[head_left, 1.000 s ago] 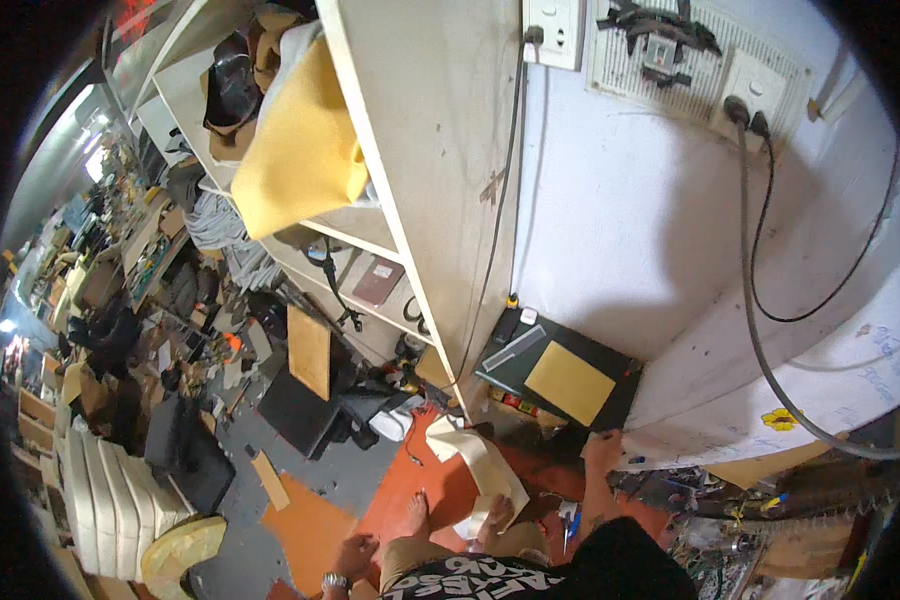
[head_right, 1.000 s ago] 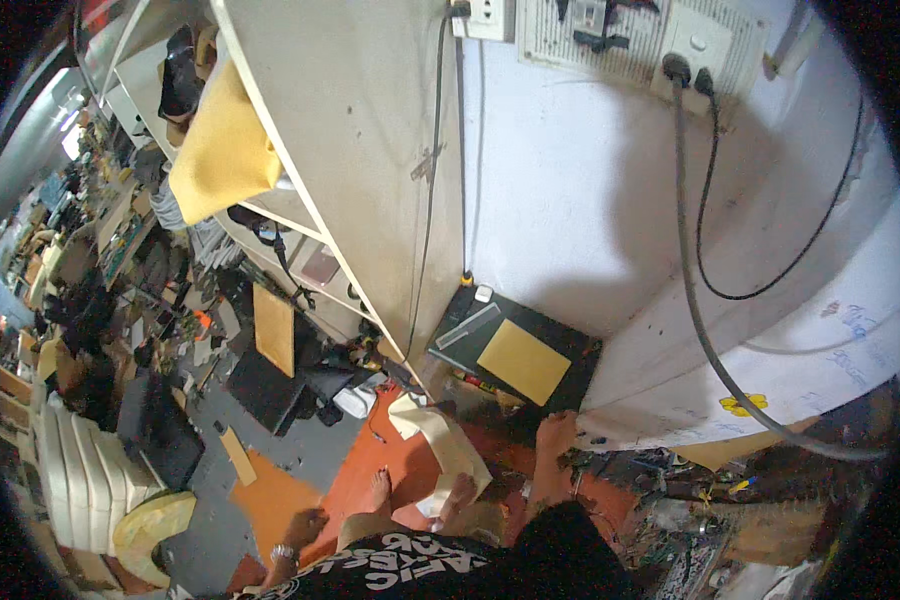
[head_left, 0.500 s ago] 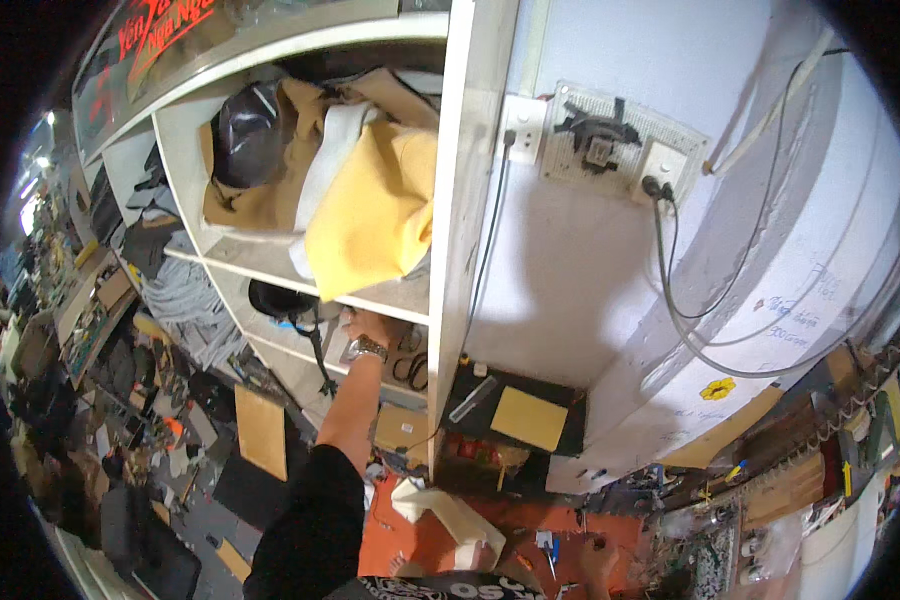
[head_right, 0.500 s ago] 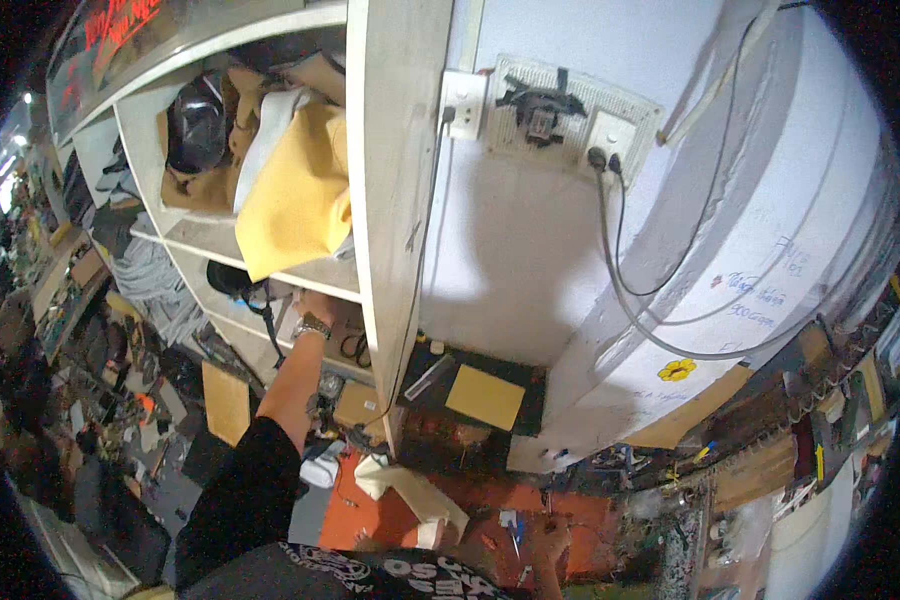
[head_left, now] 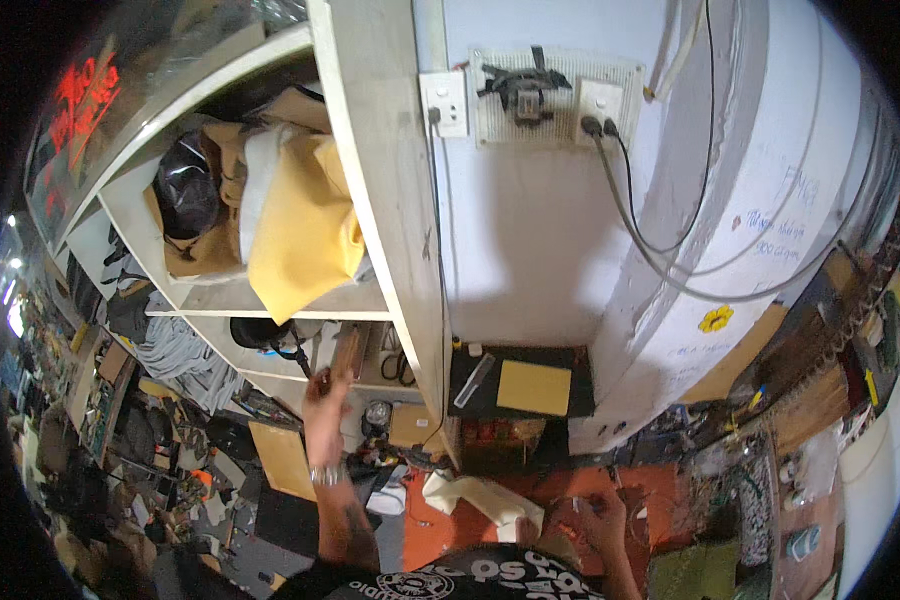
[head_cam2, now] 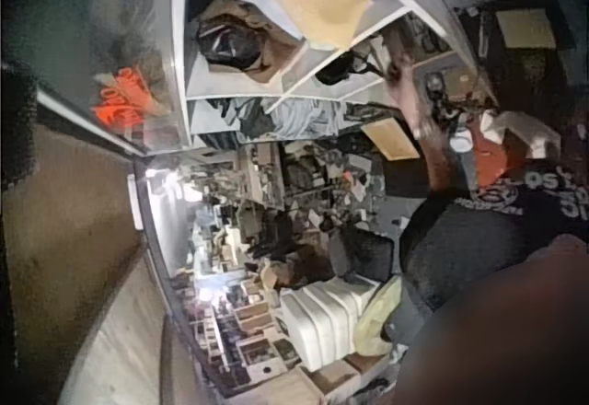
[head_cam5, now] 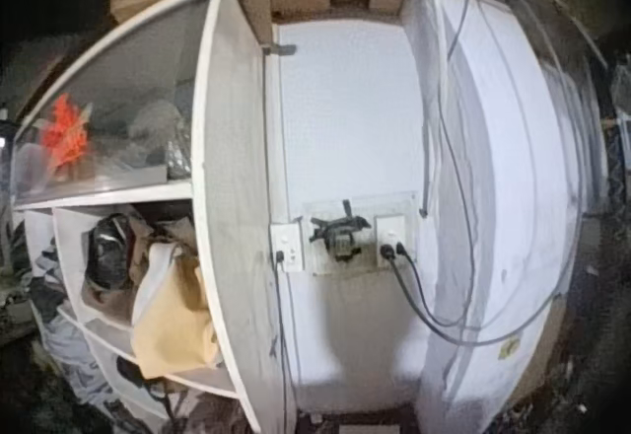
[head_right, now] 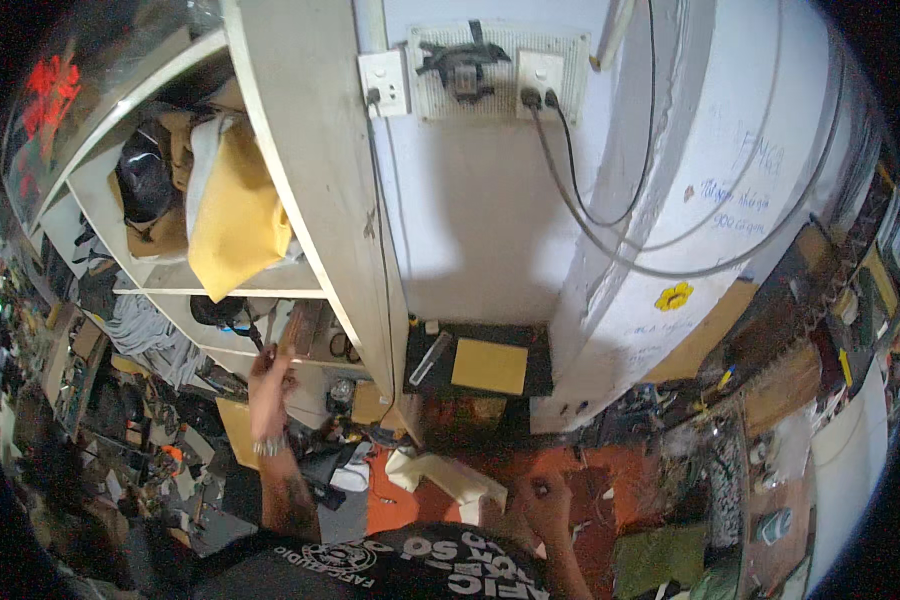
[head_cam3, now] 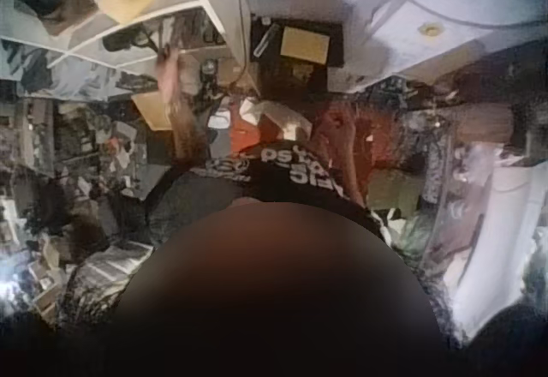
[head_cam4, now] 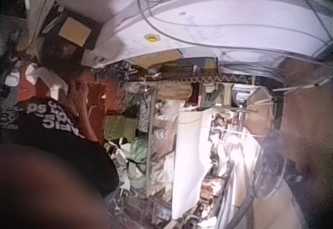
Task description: The person applies a transparent protective film to the camera module area of a smartphone. They use scissors to trim the film, then smooth it over the camera lenses, and finally place the phone on a nearby surface.
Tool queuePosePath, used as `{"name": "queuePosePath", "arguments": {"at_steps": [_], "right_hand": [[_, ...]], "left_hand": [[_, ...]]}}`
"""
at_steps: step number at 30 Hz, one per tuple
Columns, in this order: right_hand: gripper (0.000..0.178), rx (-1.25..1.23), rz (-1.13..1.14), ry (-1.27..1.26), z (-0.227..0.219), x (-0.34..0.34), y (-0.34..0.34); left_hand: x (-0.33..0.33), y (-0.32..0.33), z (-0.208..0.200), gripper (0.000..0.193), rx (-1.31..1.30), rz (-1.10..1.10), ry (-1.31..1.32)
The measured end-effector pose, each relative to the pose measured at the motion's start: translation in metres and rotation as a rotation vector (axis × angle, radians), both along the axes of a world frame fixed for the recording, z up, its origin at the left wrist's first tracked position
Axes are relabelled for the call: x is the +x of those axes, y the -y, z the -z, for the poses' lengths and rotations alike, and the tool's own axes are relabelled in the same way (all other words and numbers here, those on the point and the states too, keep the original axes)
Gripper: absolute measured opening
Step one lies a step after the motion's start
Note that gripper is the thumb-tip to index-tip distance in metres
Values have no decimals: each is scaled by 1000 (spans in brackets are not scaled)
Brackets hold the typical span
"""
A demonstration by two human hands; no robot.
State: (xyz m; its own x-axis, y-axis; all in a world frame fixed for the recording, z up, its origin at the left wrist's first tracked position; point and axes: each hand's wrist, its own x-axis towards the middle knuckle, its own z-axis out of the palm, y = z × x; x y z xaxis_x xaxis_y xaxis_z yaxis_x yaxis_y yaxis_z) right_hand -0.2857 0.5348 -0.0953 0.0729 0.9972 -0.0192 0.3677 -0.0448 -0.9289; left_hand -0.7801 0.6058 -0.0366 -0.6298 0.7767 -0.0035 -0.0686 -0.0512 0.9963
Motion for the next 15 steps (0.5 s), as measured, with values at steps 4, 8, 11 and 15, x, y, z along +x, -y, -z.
{"name": "queuePosePath", "arguments": {"at_steps": [4,8,11,15], "right_hand": [[11,72,-533,-47,-52,-44,-21],[6,16,-837,-457,-72,-76,-41],[10,-144,-804,-713,-74,-75,-43],[20,-251,-779,-922,-72,-60,-42]], "left_hand": [[84,94,-5,58,-100,374,434],[153,117,3,58,-231,758,553],[173,114,-2,54,-334,830,584],[176,106,-14,40,-156,747,136]]}}
